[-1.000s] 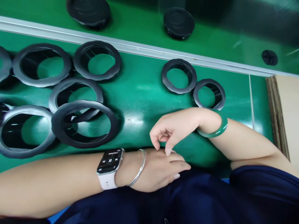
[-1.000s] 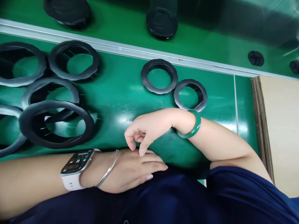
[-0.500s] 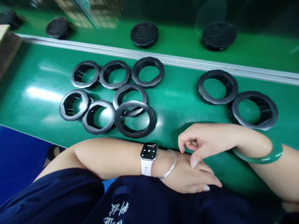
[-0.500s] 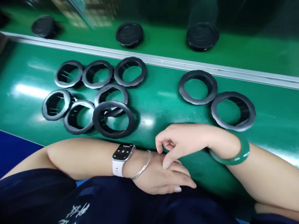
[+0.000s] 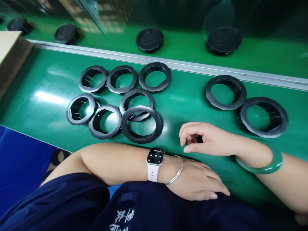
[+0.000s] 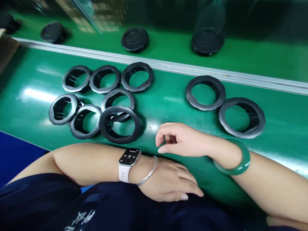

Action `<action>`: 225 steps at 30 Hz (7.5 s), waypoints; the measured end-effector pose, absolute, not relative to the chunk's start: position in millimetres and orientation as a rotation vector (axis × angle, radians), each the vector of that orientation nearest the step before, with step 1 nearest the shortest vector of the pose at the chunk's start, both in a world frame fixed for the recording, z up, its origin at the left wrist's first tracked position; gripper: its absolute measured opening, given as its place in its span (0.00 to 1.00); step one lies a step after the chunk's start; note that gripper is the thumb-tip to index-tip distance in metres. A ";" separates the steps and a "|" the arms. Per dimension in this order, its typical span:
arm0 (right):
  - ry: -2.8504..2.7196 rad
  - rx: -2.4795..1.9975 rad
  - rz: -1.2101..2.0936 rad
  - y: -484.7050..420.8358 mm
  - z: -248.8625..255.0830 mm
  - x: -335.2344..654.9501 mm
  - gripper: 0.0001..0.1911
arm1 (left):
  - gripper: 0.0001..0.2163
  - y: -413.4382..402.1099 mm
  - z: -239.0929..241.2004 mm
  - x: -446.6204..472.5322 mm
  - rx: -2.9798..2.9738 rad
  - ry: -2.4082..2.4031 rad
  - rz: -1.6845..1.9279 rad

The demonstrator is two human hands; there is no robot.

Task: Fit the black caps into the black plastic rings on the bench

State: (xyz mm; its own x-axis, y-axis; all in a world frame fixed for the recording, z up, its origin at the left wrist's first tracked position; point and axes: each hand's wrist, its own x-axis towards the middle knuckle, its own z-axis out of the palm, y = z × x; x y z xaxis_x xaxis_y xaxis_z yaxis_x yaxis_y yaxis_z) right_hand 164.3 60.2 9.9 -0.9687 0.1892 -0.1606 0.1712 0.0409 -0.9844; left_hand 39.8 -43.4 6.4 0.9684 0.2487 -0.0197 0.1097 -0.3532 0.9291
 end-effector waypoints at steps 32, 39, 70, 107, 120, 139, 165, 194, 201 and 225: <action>-1.662 -0.708 2.228 65.0 -14.6 152.5 0.20 | 0.17 -42.5 -5.4 37.1 1.541 0.473 0.314; -1.842 -0.748 2.218 69.3 -9.3 161.8 0.19 | 0.19 -41.2 -6.0 43.7 1.597 0.392 0.301; -2.349 -0.130 2.132 75.0 -5.7 174.2 0.22 | 0.19 -44.5 -13.2 46.5 1.591 0.382 0.323; -2.212 -0.191 2.115 65.5 1.7 169.0 0.08 | 0.17 -42.1 -5.0 44.8 1.804 0.383 0.309; -2.046 -0.041 2.119 34.8 11.0 150.3 0.13 | 0.19 -42.2 3.6 48.7 1.627 0.430 0.166; -2.124 -0.275 2.089 49.7 -2.4 159.2 0.13 | 0.17 -43.3 -10.1 46.3 1.753 0.392 0.335; -2.265 0.008 2.122 55.9 -9.6 163.0 0.22 | 0.18 -43.2 -9.2 50.4 1.734 0.354 0.305; -2.053 -0.064 2.203 33.0 6.9 150.1 0.12 | 0.18 -55.6 -26.6 52.5 1.593 0.411 0.336; -2.107 -0.123 2.183 33.8 2.6 154.4 0.16 | 0.17 -55.6 -25.9 52.0 1.610 0.422 0.373; -2.097 -0.162 2.325 37.2 -1.7 155.5 0.19 | 0.19 -51.3 -21.7 52.2 1.616 0.368 0.340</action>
State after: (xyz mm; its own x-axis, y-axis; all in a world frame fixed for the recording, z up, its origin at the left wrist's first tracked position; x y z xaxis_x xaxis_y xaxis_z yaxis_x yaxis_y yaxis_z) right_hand 155.5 37.2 -1.7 -0.9947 0.0736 -0.0724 0.0644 -0.1051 -0.9924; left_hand 52.2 -51.3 -21.7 0.9017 0.4324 -0.0007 0.0334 -0.0681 0.9971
